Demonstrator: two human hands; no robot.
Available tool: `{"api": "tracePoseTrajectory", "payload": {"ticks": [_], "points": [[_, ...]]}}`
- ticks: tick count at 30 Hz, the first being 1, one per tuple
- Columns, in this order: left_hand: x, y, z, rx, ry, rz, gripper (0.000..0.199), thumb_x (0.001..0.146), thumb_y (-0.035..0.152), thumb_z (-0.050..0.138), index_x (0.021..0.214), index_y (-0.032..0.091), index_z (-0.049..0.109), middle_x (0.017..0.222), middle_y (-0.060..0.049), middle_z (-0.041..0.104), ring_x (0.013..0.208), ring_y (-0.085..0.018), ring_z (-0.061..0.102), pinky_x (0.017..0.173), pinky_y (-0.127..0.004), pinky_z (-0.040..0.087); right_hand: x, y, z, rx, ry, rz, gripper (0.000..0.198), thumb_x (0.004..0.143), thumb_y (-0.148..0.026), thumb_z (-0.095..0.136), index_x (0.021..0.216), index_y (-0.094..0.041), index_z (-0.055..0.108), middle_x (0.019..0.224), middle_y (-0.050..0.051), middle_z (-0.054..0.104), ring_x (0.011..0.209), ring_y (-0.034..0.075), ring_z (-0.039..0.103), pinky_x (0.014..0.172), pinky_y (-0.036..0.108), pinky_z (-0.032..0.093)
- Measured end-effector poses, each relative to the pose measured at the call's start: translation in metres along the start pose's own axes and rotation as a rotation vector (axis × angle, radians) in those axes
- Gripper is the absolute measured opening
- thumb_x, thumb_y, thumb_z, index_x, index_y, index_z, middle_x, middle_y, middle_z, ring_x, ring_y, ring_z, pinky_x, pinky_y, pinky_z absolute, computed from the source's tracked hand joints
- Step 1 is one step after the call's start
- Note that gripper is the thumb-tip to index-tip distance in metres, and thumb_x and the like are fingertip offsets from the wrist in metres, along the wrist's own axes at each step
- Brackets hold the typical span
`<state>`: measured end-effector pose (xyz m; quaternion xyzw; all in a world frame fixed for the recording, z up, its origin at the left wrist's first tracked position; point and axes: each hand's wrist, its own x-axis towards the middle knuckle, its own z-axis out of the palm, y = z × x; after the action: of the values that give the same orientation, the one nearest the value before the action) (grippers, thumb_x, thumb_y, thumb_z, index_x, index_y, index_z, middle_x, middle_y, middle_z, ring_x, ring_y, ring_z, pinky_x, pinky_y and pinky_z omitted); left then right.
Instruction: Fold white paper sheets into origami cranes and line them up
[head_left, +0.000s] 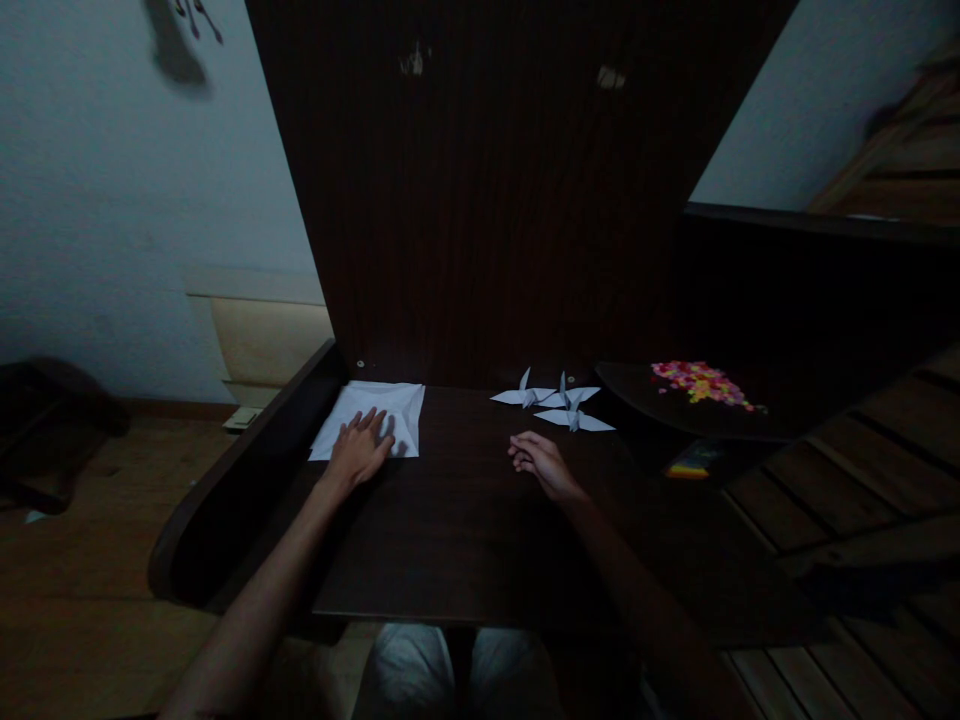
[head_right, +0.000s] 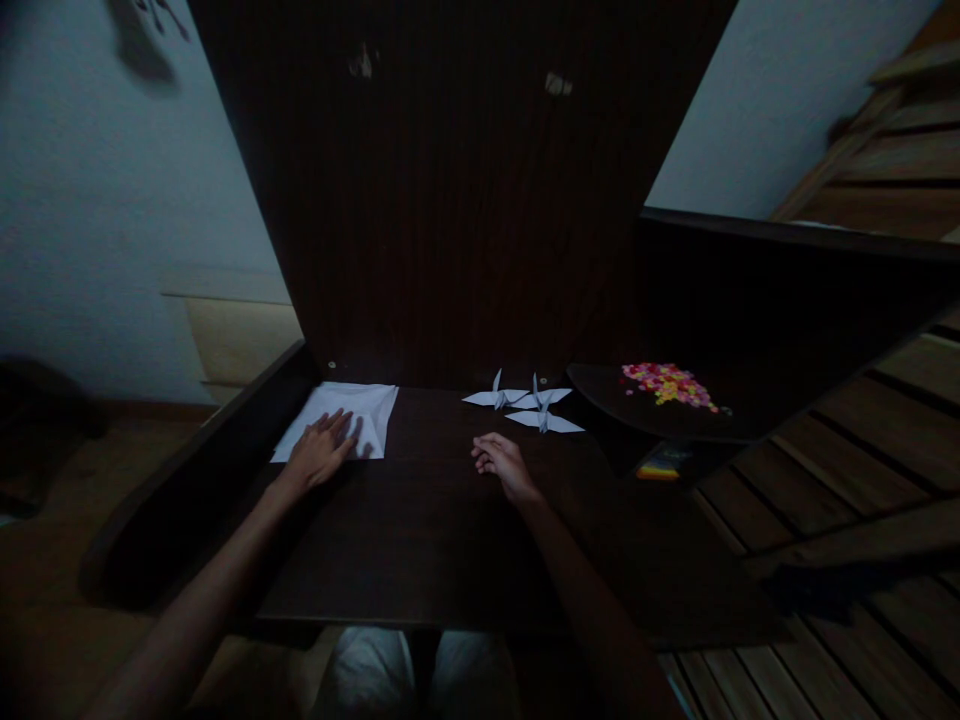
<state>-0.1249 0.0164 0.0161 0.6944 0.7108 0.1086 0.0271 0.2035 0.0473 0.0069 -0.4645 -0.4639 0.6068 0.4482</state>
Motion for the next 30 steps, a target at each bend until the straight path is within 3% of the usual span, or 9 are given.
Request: {"api": "tracePoseTrajectory", "payload": {"ticks": [3, 5, 9, 12, 16, 24, 28, 30], "points": [[0.019, 0.01, 0.005, -0.036, -0.017, -0.117, 0.072, 0.087, 0.06, 0.025, 0.144, 0.016, 0.027, 0.15, -0.016, 0.024, 0.135, -0.043, 0.021, 0.101, -0.063, 0.023, 0.012, -0.012, -0.007, -0.152, 0.081, -0.12, 0.031, 0.061, -0.044, 0.07, 0.07, -0.017, 0.057, 0.067, 0.001, 0.06, 0.051, 0.011, 0.052, 0.047, 0.024, 0.04], [0.03, 0.012, 0.01, -0.038, -0.063, -0.114, 0.077, 0.085, 0.064, 0.023, 0.145, 0.016, 0.026, 0.151, -0.018, 0.021, 0.134, -0.047, 0.018, 0.098, -0.069, 0.02, 0.021, -0.021, -0.014, -0.303, 0.145, -0.233, 0.027, 0.066, -0.043, 0.065, 0.072, -0.018, 0.057, 0.07, 0.001, 0.06, 0.053, 0.011, 0.053, 0.048, 0.024, 0.039], [0.044, 0.005, 0.019, -0.003, -0.089, -0.055, 0.079, 0.084, 0.067, 0.022, 0.145, 0.018, 0.024, 0.152, -0.016, 0.017, 0.136, -0.047, 0.013, 0.1, -0.069, 0.012, 0.038, -0.04, -0.03, -0.836, 0.286, -0.512, 0.018, 0.074, -0.032, 0.058, 0.083, -0.017, 0.061, 0.089, 0.006, 0.06, 0.069, 0.016, 0.056, 0.069, 0.032, 0.046], [0.049, -0.001, 0.022, 0.026, -0.131, -0.025, 0.077, 0.084, 0.066, 0.022, 0.145, 0.019, 0.024, 0.152, -0.015, 0.017, 0.137, -0.045, 0.011, 0.102, -0.068, 0.009, 0.048, -0.051, -0.037, -1.167, 0.343, -0.501, 0.029, 0.078, -0.027, 0.056, 0.104, -0.017, 0.061, 0.106, 0.011, 0.056, 0.082, 0.021, 0.059, 0.074, 0.035, 0.045], [0.053, -0.006, 0.024, 0.066, -0.143, -0.005, 0.07, 0.086, 0.063, 0.021, 0.145, 0.024, 0.026, 0.153, -0.01, 0.018, 0.138, -0.043, 0.006, 0.102, -0.068, 0.004, 0.059, -0.057, -0.038, -1.423, 0.291, -0.423, 0.042, 0.081, -0.026, 0.054, 0.122, -0.021, 0.053, 0.116, 0.013, 0.053, 0.091, 0.025, 0.059, 0.072, 0.034, 0.045], [0.058, -0.008, 0.03, 0.037, -0.186, -0.047, 0.072, 0.083, 0.069, 0.021, 0.145, 0.031, 0.022, 0.154, -0.006, 0.013, 0.138, -0.043, 0.002, 0.099, -0.072, -0.001, 0.07, -0.061, -0.033, -1.581, 0.221, -0.387, 0.026, 0.087, -0.02, 0.044, 0.102, -0.017, 0.065, 0.101, 0.015, 0.064, 0.088, 0.027, 0.061, 0.069, 0.034, 0.043], [0.058, -0.01, 0.032, 0.047, -0.162, -0.036, 0.074, 0.081, 0.069, 0.028, 0.144, 0.03, 0.025, 0.154, -0.008, 0.016, 0.137, -0.045, 0.005, 0.098, -0.073, 0.001, 0.067, -0.064, -0.028, -1.505, 0.22, -0.47, 0.026, 0.086, -0.018, 0.045, 0.102, -0.019, 0.066, 0.101, 0.011, 0.066, 0.091, 0.025, 0.061, 0.072, 0.032, 0.043], [0.056, -0.009, 0.029, 0.052, -0.093, -0.008, 0.073, 0.081, 0.066, 0.032, 0.143, 0.027, 0.03, 0.152, -0.011, 0.02, 0.137, -0.046, 0.007, 0.097, -0.074, -0.001, 0.06, -0.066, -0.024, -1.445, 0.192, -0.553, 0.026, 0.086, -0.017, 0.045, 0.104, -0.019, 0.064, 0.101, 0.01, 0.066, 0.092, 0.024, 0.061, 0.074, 0.031, 0.044]]}}
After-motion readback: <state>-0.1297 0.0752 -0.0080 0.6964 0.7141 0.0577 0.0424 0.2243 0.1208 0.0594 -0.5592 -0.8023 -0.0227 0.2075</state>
